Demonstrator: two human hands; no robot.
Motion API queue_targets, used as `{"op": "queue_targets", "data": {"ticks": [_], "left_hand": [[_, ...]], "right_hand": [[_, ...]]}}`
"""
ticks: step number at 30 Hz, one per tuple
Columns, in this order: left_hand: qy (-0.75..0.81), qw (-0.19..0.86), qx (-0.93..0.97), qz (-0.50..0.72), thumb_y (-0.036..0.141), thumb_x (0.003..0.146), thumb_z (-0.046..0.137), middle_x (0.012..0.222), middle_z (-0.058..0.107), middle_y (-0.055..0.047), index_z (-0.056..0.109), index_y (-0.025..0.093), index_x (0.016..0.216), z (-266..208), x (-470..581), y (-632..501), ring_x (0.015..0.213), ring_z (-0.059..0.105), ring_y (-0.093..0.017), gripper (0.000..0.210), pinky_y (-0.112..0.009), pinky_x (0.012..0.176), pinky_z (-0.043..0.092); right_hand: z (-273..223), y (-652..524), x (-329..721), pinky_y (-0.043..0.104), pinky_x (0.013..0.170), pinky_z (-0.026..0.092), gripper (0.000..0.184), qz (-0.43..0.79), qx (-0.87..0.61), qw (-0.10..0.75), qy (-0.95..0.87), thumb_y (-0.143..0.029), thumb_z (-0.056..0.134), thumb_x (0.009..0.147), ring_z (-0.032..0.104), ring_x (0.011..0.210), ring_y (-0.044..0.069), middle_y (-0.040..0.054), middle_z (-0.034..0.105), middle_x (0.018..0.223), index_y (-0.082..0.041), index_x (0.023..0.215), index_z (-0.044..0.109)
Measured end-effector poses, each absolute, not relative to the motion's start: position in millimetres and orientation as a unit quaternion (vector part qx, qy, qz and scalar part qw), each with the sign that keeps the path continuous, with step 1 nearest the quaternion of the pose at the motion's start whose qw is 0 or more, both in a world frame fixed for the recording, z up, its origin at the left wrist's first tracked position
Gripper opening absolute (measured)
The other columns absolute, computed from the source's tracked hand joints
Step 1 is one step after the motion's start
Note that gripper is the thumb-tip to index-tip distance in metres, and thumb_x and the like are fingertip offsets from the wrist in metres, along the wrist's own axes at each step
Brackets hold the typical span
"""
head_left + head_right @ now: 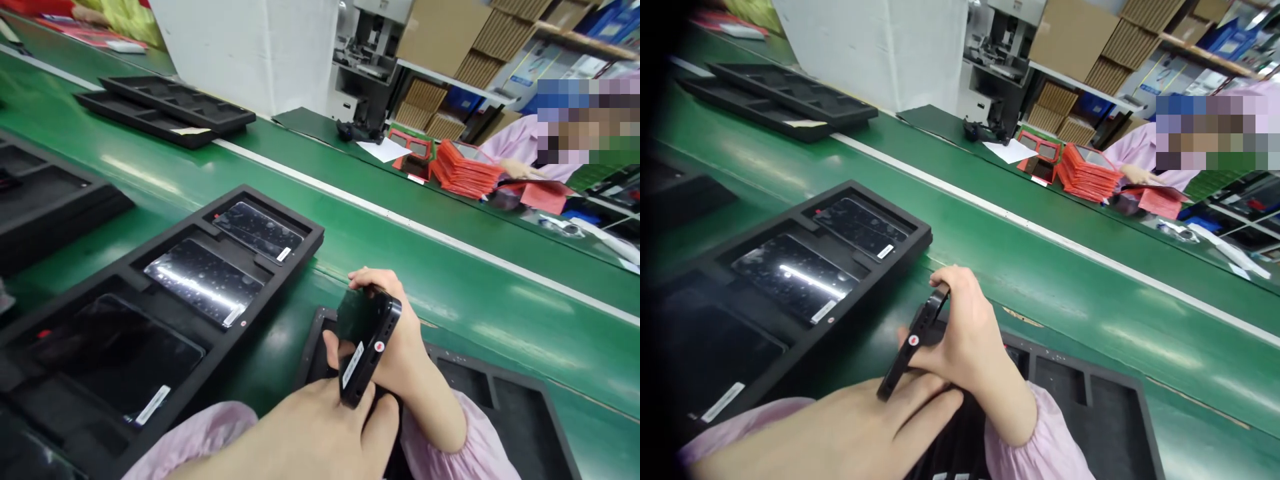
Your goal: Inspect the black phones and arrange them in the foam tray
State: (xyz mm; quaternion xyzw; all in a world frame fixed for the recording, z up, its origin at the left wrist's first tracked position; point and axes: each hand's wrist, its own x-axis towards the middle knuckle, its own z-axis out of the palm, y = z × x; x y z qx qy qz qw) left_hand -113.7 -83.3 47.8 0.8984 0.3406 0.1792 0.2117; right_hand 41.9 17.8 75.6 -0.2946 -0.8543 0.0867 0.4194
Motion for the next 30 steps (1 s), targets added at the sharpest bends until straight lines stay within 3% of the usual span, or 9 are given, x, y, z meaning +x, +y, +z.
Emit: {"op": "queue_targets", "data": {"ticks": [4, 8, 22, 30], "left_hand": [[0.353, 0.173, 0.903, 0.174, 0.023, 0.109, 0.063, 0.1, 0.077, -0.007, 0.073, 0.015, 0.121, 28.5, -82.0, -82.5, 0.077, 0.074, -0.02, 0.017, -0.036, 0.076, 0.064], [0.356, 0.145, 0.905, 0.18, 0.015, 0.104, 0.054, 0.093, 0.077, -0.009, 0.074, 0.017, 0.112, 19.7, -76.1, -83.3, 0.072, 0.075, -0.025, 0.022, -0.038, 0.075, 0.062], [0.348, 0.104, 0.91, 0.198, 0.014, 0.102, 0.056, 0.089, 0.075, -0.008, 0.066, 0.017, 0.117, 22.2, -82.0, -84.8, 0.066, 0.072, -0.023, 0.018, -0.031, 0.063, 0.057], [0.341, 0.115, 0.911, 0.202, 0.012, 0.102, 0.053, 0.082, 0.074, -0.006, 0.067, 0.016, 0.108, 28.9, -84.6, -79.1, 0.056, 0.07, -0.021, 0.016, -0.031, 0.063, 0.057]], "right_hand": [[70.9, 22.1, 40.5, 0.036, 0.083, 0.069, 0.044, 0.109, -0.297, 0.421, -0.85, -0.031, 0.077, 0.093, 0.075, 0.101, 0.024, 0.0051, 0.068, 0.113, -0.026, 0.129, 0.052], [69.1, 24.1, 39.1, 0.035, 0.081, 0.07, 0.045, 0.115, -0.301, 0.415, -0.851, -0.028, 0.078, 0.092, 0.075, 0.099, 0.024, 0.0046, 0.069, 0.112, -0.027, 0.129, 0.053], [67.8, 22.5, 39.1, 0.034, 0.079, 0.069, 0.039, 0.077, -0.31, 0.382, -0.867, -0.038, 0.073, 0.101, 0.073, 0.095, 0.022, 0.0046, 0.069, 0.109, -0.024, 0.131, 0.051], [68.1, 24.2, 38.8, 0.033, 0.078, 0.068, 0.036, 0.062, -0.313, 0.383, -0.867, -0.041, 0.071, 0.104, 0.073, 0.093, 0.021, 0.0055, 0.069, 0.108, -0.023, 0.129, 0.052]]}}
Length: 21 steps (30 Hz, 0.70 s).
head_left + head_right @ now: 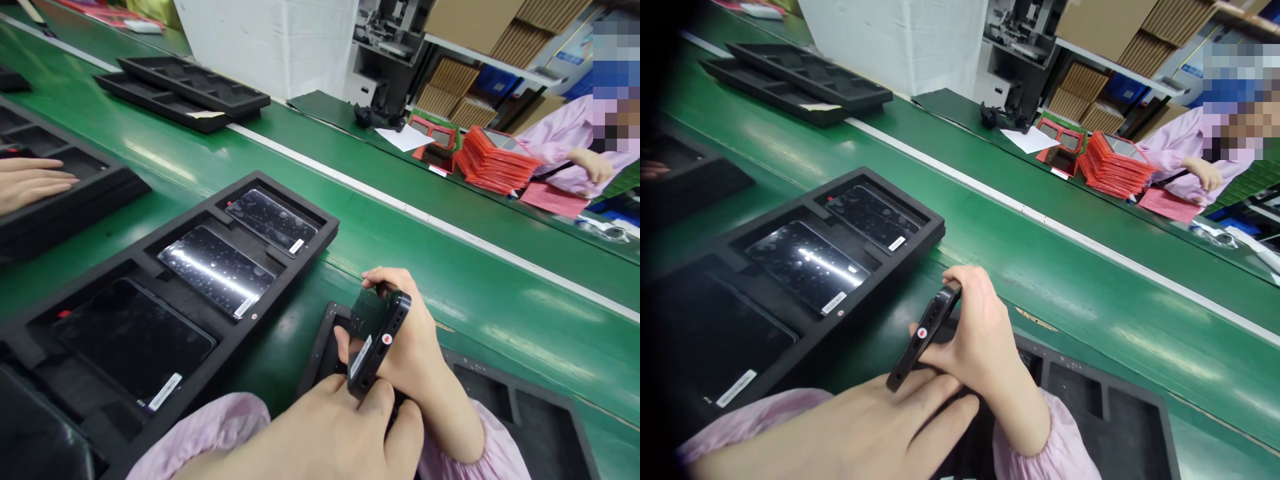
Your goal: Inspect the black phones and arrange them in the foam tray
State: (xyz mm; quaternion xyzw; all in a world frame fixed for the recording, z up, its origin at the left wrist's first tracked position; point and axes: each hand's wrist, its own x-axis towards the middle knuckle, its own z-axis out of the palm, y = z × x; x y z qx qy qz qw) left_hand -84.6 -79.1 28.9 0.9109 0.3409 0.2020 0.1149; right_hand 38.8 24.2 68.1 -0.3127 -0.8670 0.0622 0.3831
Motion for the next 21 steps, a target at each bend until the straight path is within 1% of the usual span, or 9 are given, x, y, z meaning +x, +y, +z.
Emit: {"op": "queue_targets", "data": {"ticks": [2, 4, 6, 7, 9, 12, 16, 21], "left_hand": [[0.336, 0.122, 0.911, 0.205, 0.012, 0.103, 0.053, 0.081, 0.074, -0.006, 0.067, 0.016, 0.105, 39.6, -92.4, -75.9, 0.057, 0.071, -0.021, 0.015, -0.031, 0.063, 0.057], [0.328, 0.128, 0.912, 0.211, 0.011, 0.105, 0.052, 0.086, 0.078, -0.008, 0.068, 0.016, 0.107, 54.2, -104.5, -73.2, 0.062, 0.074, -0.022, 0.017, -0.031, 0.062, 0.057], [0.318, 0.13, 0.913, 0.222, 0.011, 0.109, 0.046, 0.106, 0.084, -0.013, 0.068, 0.013, 0.122, 68.7, -117.8, -71.9, 0.075, 0.08, -0.025, 0.026, -0.033, 0.065, 0.06], [0.322, 0.122, 0.908, 0.237, 0.01, 0.111, 0.041, 0.111, 0.085, -0.015, 0.068, 0.011, 0.126, 74.5, -123.4, -71.9, 0.078, 0.082, -0.025, 0.031, -0.034, 0.064, 0.06], [0.322, 0.113, 0.907, 0.246, 0.01, 0.112, 0.035, 0.113, 0.085, -0.014, 0.068, 0.01, 0.128, 82.0, -130.6, -72.4, 0.083, 0.083, -0.026, 0.036, -0.034, 0.064, 0.061], [0.323, 0.109, 0.909, 0.241, 0.009, 0.113, 0.035, 0.113, 0.086, -0.014, 0.068, 0.01, 0.13, 84.1, -132.2, -72.8, 0.086, 0.084, -0.027, 0.037, -0.035, 0.066, 0.062], [0.321, 0.117, 0.907, 0.247, 0.009, 0.114, 0.031, 0.115, 0.086, -0.014, 0.067, 0.01, 0.133, 81.8, -130.1, -70.4, 0.088, 0.085, -0.027, 0.041, -0.035, 0.064, 0.061], [0.314, 0.102, 0.911, 0.248, 0.007, 0.113, 0.035, 0.117, 0.086, -0.014, 0.068, 0.01, 0.133, 80.6, -130.1, -71.4, 0.091, 0.085, -0.026, 0.039, -0.034, 0.066, 0.061]], "right_hand": [[68.0, 24.6, 38.5, 0.033, 0.079, 0.068, 0.035, 0.064, -0.315, 0.38, -0.867, -0.04, 0.071, 0.104, 0.074, 0.094, 0.022, 0.0053, 0.069, 0.107, -0.024, 0.128, 0.052], [67.6, 24.8, 38.4, 0.034, 0.08, 0.069, 0.035, 0.068, -0.32, 0.374, -0.868, -0.039, 0.07, 0.103, 0.075, 0.096, 0.023, 0.0058, 0.07, 0.108, -0.024, 0.128, 0.052], [66.9, 24.8, 38.6, 0.036, 0.082, 0.07, 0.037, 0.071, -0.325, 0.371, -0.867, -0.039, 0.07, 0.101, 0.076, 0.097, 0.024, 0.0069, 0.07, 0.11, -0.024, 0.129, 0.051], [66.6, 24.7, 38.8, 0.037, 0.082, 0.07, 0.038, 0.073, -0.327, 0.369, -0.867, -0.039, 0.07, 0.1, 0.076, 0.098, 0.025, 0.0074, 0.07, 0.111, -0.024, 0.129, 0.051], [66.2, 24.5, 39.2, 0.039, 0.081, 0.071, 0.041, 0.076, -0.33, 0.369, -0.865, -0.039, 0.072, 0.097, 0.077, 0.098, 0.026, 0.0081, 0.071, 0.112, -0.025, 0.13, 0.05], [67.0, 24.0, 40.0, 0.04, 0.081, 0.071, 0.045, 0.082, -0.333, 0.366, -0.866, -0.035, 0.073, 0.093, 0.077, 0.099, 0.027, 0.0087, 0.072, 0.112, -0.025, 0.129, 0.049], [68.9, 23.0, 40.4, 0.04, 0.082, 0.07, 0.047, 0.091, -0.341, 0.358, -0.865, -0.031, 0.075, 0.088, 0.078, 0.099, 0.028, 0.0087, 0.073, 0.114, -0.026, 0.127, 0.049], [69.7, 21.2, 39.4, 0.038, 0.081, 0.07, 0.043, 0.085, -0.352, 0.36, -0.86, -0.036, 0.073, 0.092, 0.079, 0.098, 0.027, 0.0079, 0.073, 0.111, -0.026, 0.126, 0.049]]}}
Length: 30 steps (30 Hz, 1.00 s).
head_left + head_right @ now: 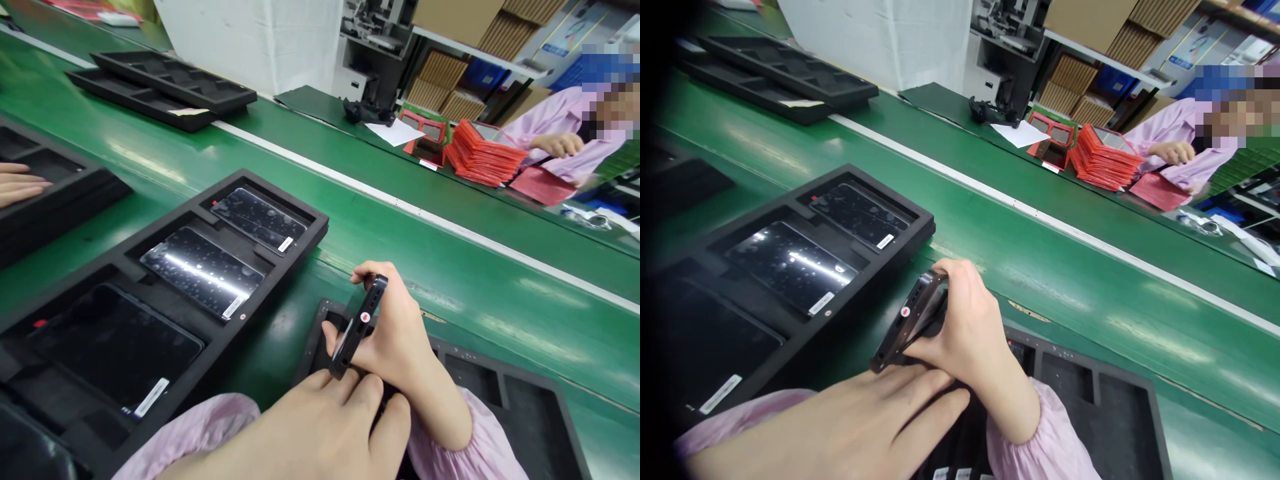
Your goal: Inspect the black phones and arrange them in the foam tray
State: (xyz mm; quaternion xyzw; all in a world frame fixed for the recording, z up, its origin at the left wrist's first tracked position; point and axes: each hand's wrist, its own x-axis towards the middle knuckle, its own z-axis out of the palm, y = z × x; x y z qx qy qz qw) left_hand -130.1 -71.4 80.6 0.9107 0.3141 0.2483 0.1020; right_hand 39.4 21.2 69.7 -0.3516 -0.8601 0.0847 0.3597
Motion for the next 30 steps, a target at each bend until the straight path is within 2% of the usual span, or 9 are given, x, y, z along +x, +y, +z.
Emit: {"op": "queue_targets", "data": {"ticks": [3, 7, 11, 13, 17, 20, 23, 27, 30], "left_hand": [[0.312, 0.092, 0.915, 0.238, 0.007, 0.111, 0.044, 0.115, 0.086, -0.012, 0.068, 0.012, 0.132, 79.9, -126.1, -74.8, 0.089, 0.084, -0.024, 0.032, -0.031, 0.067, 0.061], [0.338, 0.122, 0.913, 0.194, 0.017, 0.108, 0.059, 0.107, 0.084, -0.012, 0.068, 0.014, 0.13, 83.3, -114.2, -74.4, 0.094, 0.082, -0.025, 0.024, -0.031, 0.086, 0.065], [0.339, 0.138, 0.913, 0.184, 0.025, 0.11, 0.061, 0.106, 0.082, -0.013, 0.069, 0.014, 0.128, 89.1, -103.7, -68.8, 0.098, 0.081, -0.028, 0.023, -0.036, 0.094, 0.066], [0.335, 0.138, 0.914, 0.181, 0.026, 0.11, 0.06, 0.106, 0.082, -0.013, 0.068, 0.014, 0.126, 89.7, -102.9, -67.8, 0.098, 0.081, -0.028, 0.022, -0.036, 0.093, 0.066], [0.331, 0.13, 0.919, 0.17, 0.021, 0.111, 0.058, 0.106, 0.083, -0.013, 0.067, 0.013, 0.126, 86.5, -110.2, -72.4, 0.092, 0.082, -0.026, 0.02, -0.034, 0.088, 0.067], [0.327, 0.1, 0.923, 0.179, 0.011, 0.112, 0.048, 0.105, 0.084, -0.013, 0.066, 0.011, 0.125, 86.5, -116.4, -75.9, 0.086, 0.083, -0.025, 0.023, -0.031, 0.076, 0.066], [0.318, 0.086, 0.927, 0.181, 0.008, 0.114, 0.04, 0.107, 0.085, -0.013, 0.066, 0.009, 0.124, 90.2, -117.8, -73.4, 0.088, 0.084, -0.025, 0.028, -0.031, 0.073, 0.067], [0.31, 0.118, 0.933, 0.143, 0.017, 0.116, 0.044, 0.107, 0.084, -0.014, 0.065, 0.009, 0.127, 93.2, -114.0, -66.6, 0.088, 0.084, -0.027, 0.025, -0.034, 0.072, 0.069], [0.309, 0.103, 0.935, 0.138, 0.015, 0.112, 0.05, 0.098, 0.083, -0.011, 0.066, 0.012, 0.117, 92.1, -109.8, -66.6, 0.08, 0.083, -0.027, 0.017, -0.035, 0.069, 0.068]], "right_hand": [[70.4, 20.8, 39.7, 0.038, 0.081, 0.07, 0.048, 0.091, -0.36, 0.353, -0.859, -0.04, 0.078, 0.092, 0.079, 0.099, 0.027, 0.0075, 0.073, 0.112, -0.026, 0.128, 0.049], [70.5, 21.8, 40.9, 0.039, 0.081, 0.07, 0.053, 0.086, -0.354, 0.348, -0.864, -0.047, 0.081, 0.094, 0.08, 0.1, 0.027, 0.0089, 0.074, 0.114, -0.025, 0.129, 0.048], [70.8, 21.6, 41.4, 0.039, 0.08, 0.07, 0.063, 0.089, -0.357, 0.348, -0.862, -0.05, 0.089, 0.089, 0.08, 0.101, 0.028, 0.0081, 0.074, 0.115, -0.026, 0.13, 0.048], [71.9, 20.6, 41.9, 0.039, 0.08, 0.07, 0.066, 0.084, -0.364, 0.347, -0.86, -0.05, 0.091, 0.086, 0.08, 0.1, 0.028, 0.0073, 0.074, 0.114, -0.027, 0.13, 0.048], [75.5, 18.3, 43.9, 0.038, 0.075, 0.07, 0.056, 0.07, -0.378, 0.351, -0.854, -0.043, 0.083, 0.088, 0.08, 0.095, 0.027, 0.0057, 0.073, 0.109, -0.027, 0.129, 0.049], [78.1, 17.3, 44.8, 0.038, 0.072, 0.069, 0.054, 0.069, -0.386, 0.352, -0.85, -0.043, 0.08, 0.088, 0.08, 0.093, 0.028, 0.0059, 0.074, 0.108, -0.027, 0.13, 0.051], [79.2, 17.8, 44.3, 0.035, 0.065, 0.067, 0.051, 0.058, -0.4, 0.348, -0.846, -0.045, 0.078, 0.089, 0.079, 0.084, 0.025, 0.0044, 0.073, 0.103, -0.026, 0.129, 0.053], [77.7, 18.4, 43.6, 0.033, 0.062, 0.065, 0.051, 0.04, -0.404, 0.338, -0.849, -0.049, 0.077, 0.089, 0.076, 0.079, 0.024, 0.0034, 0.071, 0.098, -0.025, 0.128, 0.055], [76.5, 17.8, 45.8, 0.033, 0.062, 0.064, 0.055, 0.041, -0.405, 0.323, -0.855, -0.049, 0.079, 0.089, 0.076, 0.08, 0.025, 0.0043, 0.072, 0.101, -0.025, 0.131, 0.055]]}}
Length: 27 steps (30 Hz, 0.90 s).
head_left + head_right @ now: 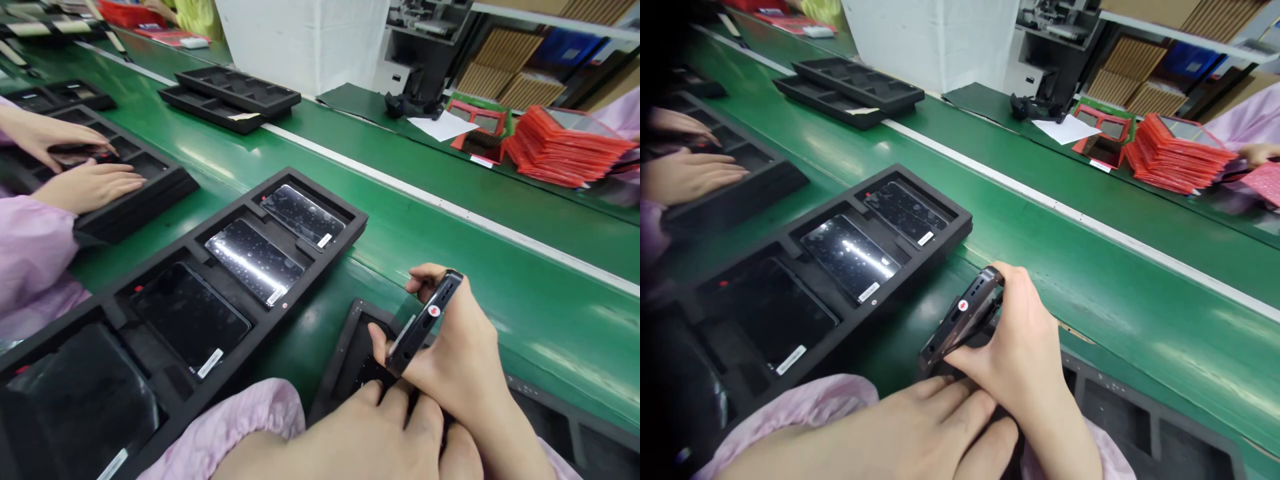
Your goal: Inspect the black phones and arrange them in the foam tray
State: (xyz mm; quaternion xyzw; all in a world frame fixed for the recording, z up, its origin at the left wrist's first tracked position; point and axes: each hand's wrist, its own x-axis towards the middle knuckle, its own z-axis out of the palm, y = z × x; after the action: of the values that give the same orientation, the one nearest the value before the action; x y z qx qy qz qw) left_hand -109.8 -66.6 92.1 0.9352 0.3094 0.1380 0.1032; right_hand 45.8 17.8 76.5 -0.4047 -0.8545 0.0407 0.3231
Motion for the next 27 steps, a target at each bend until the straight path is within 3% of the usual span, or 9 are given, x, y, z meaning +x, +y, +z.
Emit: {"op": "queue_targets", "data": {"ticks": [7, 13, 18, 27], "left_hand": [[0.335, 0.035, 0.92, 0.199, 0.012, 0.107, 0.052, 0.081, 0.076, -0.005, 0.062, 0.017, 0.102, 84.0, -103.0, -71.0, 0.06, 0.073, -0.023, 0.012, -0.032, 0.058, 0.06], [0.351, 0.031, 0.91, 0.22, 0.008, 0.105, 0.045, 0.08, 0.075, -0.005, 0.063, 0.017, 0.102, 81.2, -100.5, -74.7, 0.059, 0.071, -0.024, 0.02, -0.035, 0.056, 0.056], [0.334, 0.082, 0.926, 0.157, 0.022, 0.107, 0.063, 0.084, 0.078, -0.005, 0.066, 0.016, 0.102, 82.7, -100.8, -68.9, 0.065, 0.076, -0.023, 0.009, -0.029, 0.058, 0.059], [0.35, 0.045, 0.907, 0.228, 0.013, 0.106, 0.052, 0.082, 0.075, -0.005, 0.061, 0.018, 0.098, 78.7, -99.7, -73.1, 0.061, 0.074, -0.025, 0.012, -0.036, 0.057, 0.06]], "right_hand": [[80.6, 18.2, 45.7, 0.034, 0.056, 0.058, 0.057, 0.034, -0.409, 0.303, -0.86, -0.047, 0.08, 0.084, 0.074, 0.076, 0.026, 0.0039, 0.072, 0.098, -0.026, 0.13, 0.055], [83.7, 19.5, 41.9, 0.034, 0.054, 0.057, 0.049, 0.006, -0.398, 0.303, -0.866, -0.049, 0.075, 0.088, 0.075, 0.075, 0.026, 0.0042, 0.072, 0.094, -0.025, 0.126, 0.054], [83.2, 20.4, 42.4, 0.033, 0.052, 0.057, 0.049, -0.006, -0.396, 0.296, -0.869, -0.052, 0.073, 0.09, 0.075, 0.074, 0.026, 0.004, 0.071, 0.093, -0.024, 0.126, 0.054], [82.3, 19.6, 41.4, 0.032, 0.052, 0.053, 0.049, 0.012, -0.406, 0.293, -0.865, -0.049, 0.075, 0.088, 0.074, 0.073, 0.025, 0.0033, 0.071, 0.093, -0.025, 0.125, 0.054]]}}
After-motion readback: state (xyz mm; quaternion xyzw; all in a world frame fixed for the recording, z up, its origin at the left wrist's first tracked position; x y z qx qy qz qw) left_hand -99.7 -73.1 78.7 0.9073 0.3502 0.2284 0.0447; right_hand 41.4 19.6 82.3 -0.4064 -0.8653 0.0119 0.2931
